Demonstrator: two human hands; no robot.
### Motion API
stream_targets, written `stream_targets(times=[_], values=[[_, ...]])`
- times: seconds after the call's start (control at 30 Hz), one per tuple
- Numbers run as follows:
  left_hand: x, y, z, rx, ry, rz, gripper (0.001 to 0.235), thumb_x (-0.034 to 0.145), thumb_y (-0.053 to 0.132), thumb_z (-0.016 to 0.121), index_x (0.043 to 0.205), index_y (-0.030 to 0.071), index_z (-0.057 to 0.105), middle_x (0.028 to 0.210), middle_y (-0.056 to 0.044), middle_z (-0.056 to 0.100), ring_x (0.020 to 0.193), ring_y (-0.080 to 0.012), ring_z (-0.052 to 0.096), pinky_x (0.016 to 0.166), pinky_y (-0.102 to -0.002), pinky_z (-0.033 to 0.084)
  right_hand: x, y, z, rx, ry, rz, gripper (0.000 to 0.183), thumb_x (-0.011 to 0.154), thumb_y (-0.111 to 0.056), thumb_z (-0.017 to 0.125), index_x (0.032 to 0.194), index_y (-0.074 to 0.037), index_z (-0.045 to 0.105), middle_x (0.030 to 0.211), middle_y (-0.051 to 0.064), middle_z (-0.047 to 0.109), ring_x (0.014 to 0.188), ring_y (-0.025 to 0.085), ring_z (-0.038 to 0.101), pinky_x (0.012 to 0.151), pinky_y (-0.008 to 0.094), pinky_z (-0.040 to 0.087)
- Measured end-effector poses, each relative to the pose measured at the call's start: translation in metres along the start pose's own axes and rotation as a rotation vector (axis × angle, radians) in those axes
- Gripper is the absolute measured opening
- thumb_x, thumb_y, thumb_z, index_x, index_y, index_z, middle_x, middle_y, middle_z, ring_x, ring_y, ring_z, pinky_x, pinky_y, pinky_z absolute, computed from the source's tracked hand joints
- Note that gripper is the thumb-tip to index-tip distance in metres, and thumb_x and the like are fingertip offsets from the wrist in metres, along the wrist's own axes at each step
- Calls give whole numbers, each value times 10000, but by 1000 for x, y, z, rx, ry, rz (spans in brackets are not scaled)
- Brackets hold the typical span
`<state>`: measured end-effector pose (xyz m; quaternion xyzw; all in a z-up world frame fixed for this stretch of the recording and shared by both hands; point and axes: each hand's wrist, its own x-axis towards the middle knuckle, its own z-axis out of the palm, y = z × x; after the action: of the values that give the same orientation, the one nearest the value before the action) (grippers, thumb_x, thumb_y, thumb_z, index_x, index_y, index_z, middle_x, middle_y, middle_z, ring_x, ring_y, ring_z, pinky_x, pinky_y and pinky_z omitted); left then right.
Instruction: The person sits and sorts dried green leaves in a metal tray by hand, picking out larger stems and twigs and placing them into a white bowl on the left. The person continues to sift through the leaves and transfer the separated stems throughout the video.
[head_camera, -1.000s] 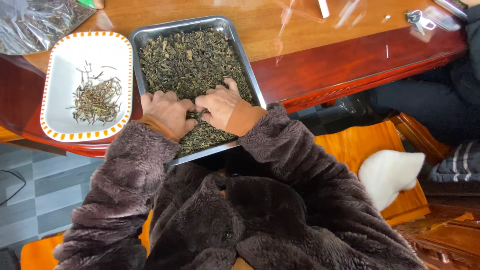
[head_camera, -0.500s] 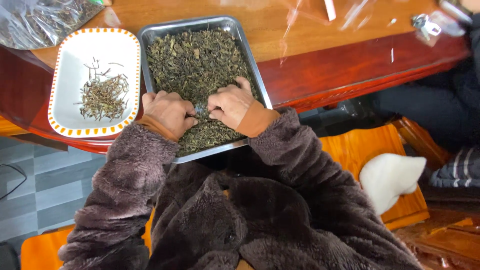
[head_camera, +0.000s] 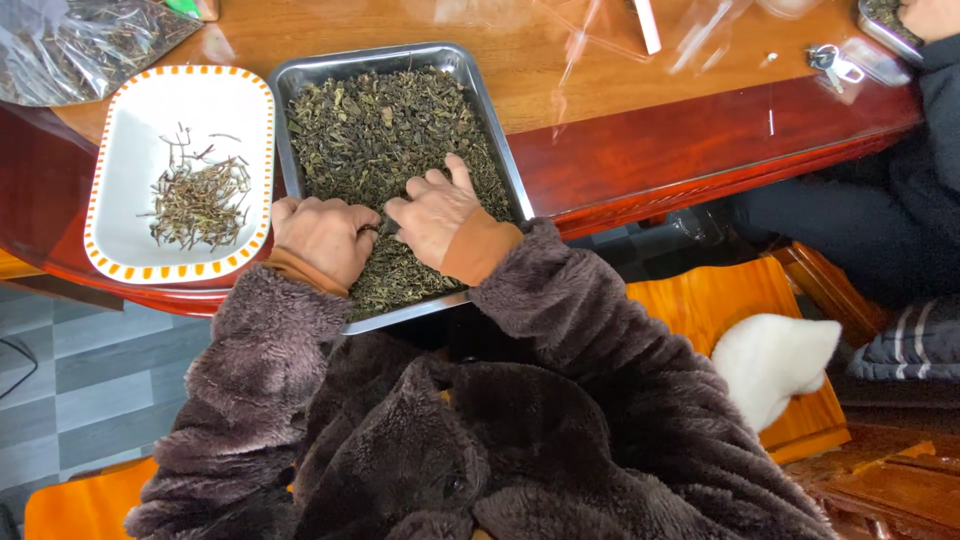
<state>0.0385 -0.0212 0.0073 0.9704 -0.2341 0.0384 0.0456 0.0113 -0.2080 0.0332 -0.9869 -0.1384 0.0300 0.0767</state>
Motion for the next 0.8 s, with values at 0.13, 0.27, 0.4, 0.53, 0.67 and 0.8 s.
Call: stream_targets(times=[0.13,0.27,0.4,0.53,0.67,0.8], values=[[-6,-18,0,-58,123,30,178,878,356,746,1051,401,744,887,114,754,945,-180,718,1022,-420,416,8,25,43,-97,224,-171,122,891,-320,736,972,-232,716,937,36,658,1038,272,625,1137,687,131],[-6,-29,-12,-169,229,84,135,866,347,785,990,397,758,837,91,765,877,-211,746,871,-396,524,-3,39,23,240,307,-180,56,939,-253,746,921,-247,694,862,6,713,992,268,689,1115,650,214],[1,-33,-11,-436,226,82,167,891,187,806,987,323,801,838,51,771,845,-214,753,883,-334,544,-25,43,-2,494,357,-154,122,1037,-223,669,928,-230,724,868,-41,739,934,202,714,1103,577,273],[1,-27,-24,-406,225,163,191,911,136,807,1045,272,812,946,23,792,878,-211,764,950,-441,498,-28,56,-4,566,459,-268,221,1047,-250,653,862,-140,704,831,16,698,833,201,672,873,439,428],[5,-20,-32,-258,208,160,191,861,172,847,1018,276,815,973,70,803,926,-214,709,984,-467,379,-43,50,-25,610,495,-152,59,953,-38,720,998,-76,719,1027,106,712,973,212,687,949,363,594],[9,-19,-47,-183,89,94,57,887,231,823,892,286,809,926,100,794,908,-225,710,1024,-520,367,-46,65,-13,688,573,-203,128,928,65,732,964,-56,710,974,89,698,891,187,680,825,306,610]])
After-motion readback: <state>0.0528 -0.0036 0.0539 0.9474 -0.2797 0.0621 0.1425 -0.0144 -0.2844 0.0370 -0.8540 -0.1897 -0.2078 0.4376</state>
